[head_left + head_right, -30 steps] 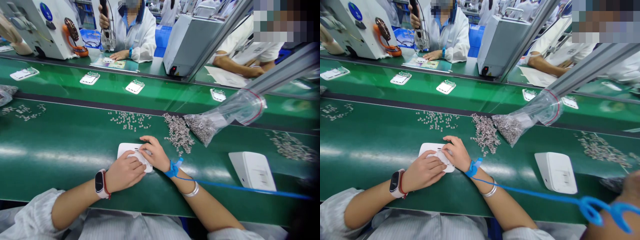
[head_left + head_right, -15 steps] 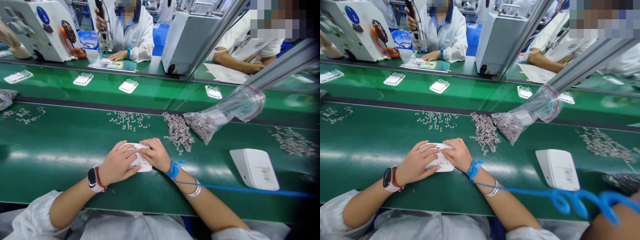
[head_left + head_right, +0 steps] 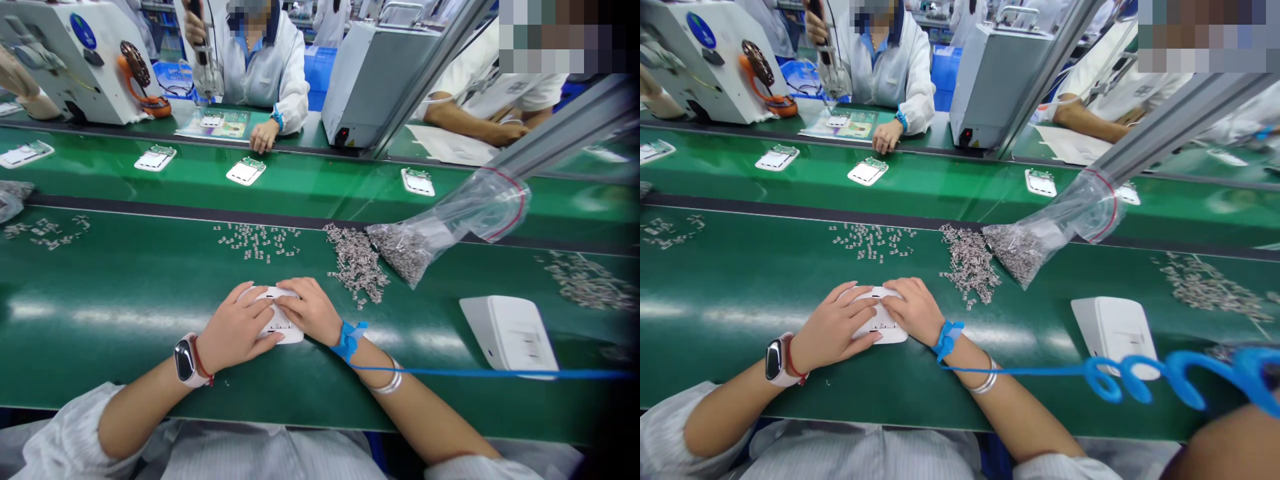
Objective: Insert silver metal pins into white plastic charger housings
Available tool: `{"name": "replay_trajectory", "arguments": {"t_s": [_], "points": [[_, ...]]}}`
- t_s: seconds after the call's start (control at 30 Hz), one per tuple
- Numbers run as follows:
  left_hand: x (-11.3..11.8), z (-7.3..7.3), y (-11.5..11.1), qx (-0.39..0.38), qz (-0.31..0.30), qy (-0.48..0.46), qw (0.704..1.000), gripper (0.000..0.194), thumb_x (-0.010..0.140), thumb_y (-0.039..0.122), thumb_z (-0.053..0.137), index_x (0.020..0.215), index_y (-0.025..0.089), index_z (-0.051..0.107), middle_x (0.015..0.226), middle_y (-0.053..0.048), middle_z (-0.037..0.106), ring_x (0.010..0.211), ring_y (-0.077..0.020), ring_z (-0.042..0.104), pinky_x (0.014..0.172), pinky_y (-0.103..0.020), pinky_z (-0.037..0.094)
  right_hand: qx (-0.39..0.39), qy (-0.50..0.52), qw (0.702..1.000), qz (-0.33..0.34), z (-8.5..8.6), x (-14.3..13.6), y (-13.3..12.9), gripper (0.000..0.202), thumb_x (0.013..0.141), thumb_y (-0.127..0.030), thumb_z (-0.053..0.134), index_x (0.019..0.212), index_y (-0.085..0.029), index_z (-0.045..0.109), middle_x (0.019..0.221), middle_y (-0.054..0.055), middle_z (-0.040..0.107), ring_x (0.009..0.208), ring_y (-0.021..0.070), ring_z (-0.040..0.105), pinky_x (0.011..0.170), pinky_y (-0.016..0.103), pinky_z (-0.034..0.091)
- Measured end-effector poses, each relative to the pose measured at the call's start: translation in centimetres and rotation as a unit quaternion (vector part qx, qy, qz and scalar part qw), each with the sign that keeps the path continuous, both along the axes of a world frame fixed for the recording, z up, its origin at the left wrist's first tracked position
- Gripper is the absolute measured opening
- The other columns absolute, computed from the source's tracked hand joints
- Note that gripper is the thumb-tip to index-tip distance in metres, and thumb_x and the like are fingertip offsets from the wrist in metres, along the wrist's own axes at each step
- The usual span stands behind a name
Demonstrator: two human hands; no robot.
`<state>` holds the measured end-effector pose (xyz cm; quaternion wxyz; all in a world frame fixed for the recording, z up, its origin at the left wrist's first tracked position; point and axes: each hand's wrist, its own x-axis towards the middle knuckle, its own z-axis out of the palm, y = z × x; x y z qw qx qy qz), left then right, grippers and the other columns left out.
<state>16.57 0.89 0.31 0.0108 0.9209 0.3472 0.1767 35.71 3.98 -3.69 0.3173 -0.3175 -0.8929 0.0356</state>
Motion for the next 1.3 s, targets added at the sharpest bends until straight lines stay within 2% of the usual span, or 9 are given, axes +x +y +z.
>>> {"name": "replay_trajectory", "arguments": {"t_s": [0.37,0.6,0.7,0.77,0.97,1.03,1.13,1.2,1.3], "points": [[0.0,-0.3,0.2,0.015,-0.074,-0.033,0.997,0.027,0.087,0.036,0.044,0.083,0.014,0.059,0.083,-0.006,0.064,0.089,-0.0203,0.057,0.090,-0.040,0.038,-0.123,0.060,0.990,-0.024,-0.2,-0.4,0.1,0.026,0.085,-0.023,0.049,0.110,-0.017,0.052,0.100,0.008,0.063,0.094,0.0195,0.055,0.084,0.037,0.042],[0.1,-0.6,-0.1,-0.019,-0.099,-0.029,0.995,0.021,0.087,0.030,0.044,0.085,0.016,0.058,0.076,-0.002,0.063,0.074,-0.0143,0.058,0.090,-0.038,0.038,-0.114,0.045,0.991,-0.045,0.8,-0.1,0.1,0.030,0.085,-0.026,0.050,0.113,-0.017,0.052,0.103,0.008,0.063,0.096,0.0207,0.055,0.088,0.040,0.042],[-2.0,-0.4,-0.6,-0.018,-0.042,-0.022,0.999,0.016,0.087,0.026,0.044,0.087,0.017,0.058,0.079,-0.001,0.064,0.075,-0.0140,0.059,0.089,-0.038,0.038,-0.088,0.056,0.985,-0.135,2.0,4.0,-0.7,0.034,0.084,-0.029,0.051,0.116,-0.018,0.051,0.114,0.011,0.058,0.108,0.0221,0.051,0.091,0.040,0.042],[-5.0,-0.4,-0.9,0.006,0.015,-0.017,1.000,0.013,0.087,0.023,0.045,0.089,0.018,0.057,0.080,-0.001,0.065,0.076,-0.0151,0.060,0.087,-0.039,0.038,-0.052,0.078,0.960,-0.264,1.9,8.9,-2.0,0.030,0.084,-0.032,0.050,0.110,-0.018,0.055,0.113,0.012,0.058,0.107,0.0232,0.051,0.092,0.042,0.042],[-15.6,-0.6,-0.8,0.114,0.201,0.060,0.971,0.018,0.085,0.032,0.048,0.092,0.020,0.058,0.087,-0.002,0.066,0.082,-0.0227,0.061,0.088,-0.045,0.039,0.070,0.007,0.786,-0.615,-2.2,25.0,-8.2,0.067,0.076,-0.065,0.037,0.099,-0.007,0.062,0.095,0.025,0.059,0.099,0.0373,0.053,0.081,0.050,0.043],[-16.5,-0.2,-0.5,0.130,0.270,0.058,0.952,0.020,0.084,0.032,0.048,0.096,0.020,0.058,0.092,-0.001,0.064,0.088,-0.0253,0.060,0.091,-0.047,0.038,0.006,-0.033,0.782,-0.623,-3.4,27.2,-9.8,0.073,0.075,-0.067,0.032,0.098,-0.006,0.062,0.086,0.025,0.059,0.090,0.0380,0.056,0.071,0.048,0.044],[-14.1,0.5,0.4,0.130,0.235,0.033,0.963,0.016,0.084,0.028,0.050,0.095,0.019,0.057,0.091,0.000,0.063,0.088,-0.0220,0.060,0.094,-0.045,0.037,-0.025,-0.025,0.774,-0.632,-3.8,26.7,-11.5,0.062,0.076,-0.063,0.032,0.094,-0.012,0.062,0.082,0.021,0.059,0.082,0.0358,0.057,0.063,0.047,0.044],[-10.9,0.7,0.9,0.120,0.122,0.043,0.984,0.013,0.083,0.025,0.052,0.095,0.020,0.057,0.089,0.002,0.066,0.086,-0.0179,0.061,0.094,-0.042,0.038,-0.016,0.007,0.767,-0.642,-3.5,25.1,-12.6,0.048,0.078,-0.057,0.037,0.085,-0.017,0.062,0.078,0.017,0.060,0.076,0.0320,0.057,0.060,0.044,0.044],[-5.5,0.3,1.0,0.106,-0.007,0.006,0.994,0.010,0.083,0.020,0.052,0.091,0.019,0.058,0.083,0.001,0.067,0.086,-0.0152,0.061,0.095,-0.039,0.036,-0.008,0.043,0.804,-0.593,-3.0,22.5,-14.4,0.036,0.079,-0.050,0.043,0.072,-0.018,0.059,0.072,0.012,0.060,0.067,0.0265,0.057,0.059,0.040,0.045]]}}
